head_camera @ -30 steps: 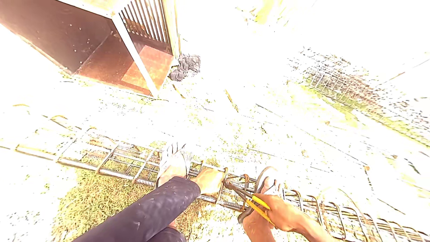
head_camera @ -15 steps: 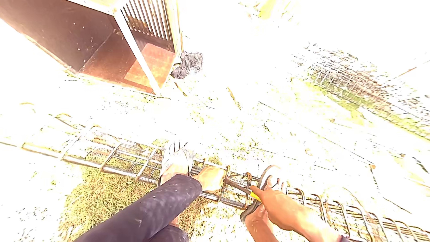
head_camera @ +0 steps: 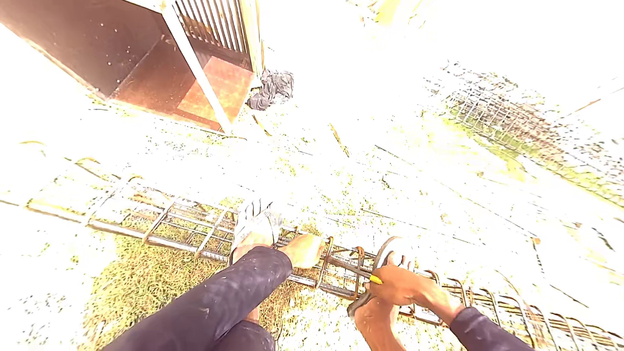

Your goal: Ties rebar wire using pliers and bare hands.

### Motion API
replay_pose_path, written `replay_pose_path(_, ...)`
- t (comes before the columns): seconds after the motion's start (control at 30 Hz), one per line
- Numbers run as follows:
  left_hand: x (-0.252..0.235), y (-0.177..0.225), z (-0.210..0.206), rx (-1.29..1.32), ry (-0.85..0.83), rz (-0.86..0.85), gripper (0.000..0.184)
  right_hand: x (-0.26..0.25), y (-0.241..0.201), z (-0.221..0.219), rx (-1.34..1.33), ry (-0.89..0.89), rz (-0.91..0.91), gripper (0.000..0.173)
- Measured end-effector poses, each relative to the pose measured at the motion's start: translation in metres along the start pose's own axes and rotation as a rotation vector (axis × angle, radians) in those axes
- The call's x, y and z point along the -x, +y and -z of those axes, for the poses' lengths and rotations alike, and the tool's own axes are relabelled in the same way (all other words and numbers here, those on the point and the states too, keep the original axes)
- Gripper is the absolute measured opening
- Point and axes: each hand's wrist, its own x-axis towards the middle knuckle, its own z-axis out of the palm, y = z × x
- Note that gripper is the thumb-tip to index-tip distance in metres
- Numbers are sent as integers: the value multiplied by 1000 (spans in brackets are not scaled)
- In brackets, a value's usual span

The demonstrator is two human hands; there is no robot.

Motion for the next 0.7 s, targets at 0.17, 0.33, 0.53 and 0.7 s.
replay_pose_path(0.17, 2, 1, 7, 47, 2, 66, 32, 2, -3, -2, -16, 85, -43, 82)
replay_pose_path(0.33, 1, -4, 5, 39, 10, 35, 31, 2, -5, -27, 113, 250, -115, 82)
replay_pose_path(0.53, 6, -11, 5, 62, 45, -33, 30, 1, -5, -41, 111, 370, -137, 85)
replay_pose_path(0.7, 12, -11, 8, 76, 18, 10, 32, 3, 8, -56, -419, 35, 111, 60)
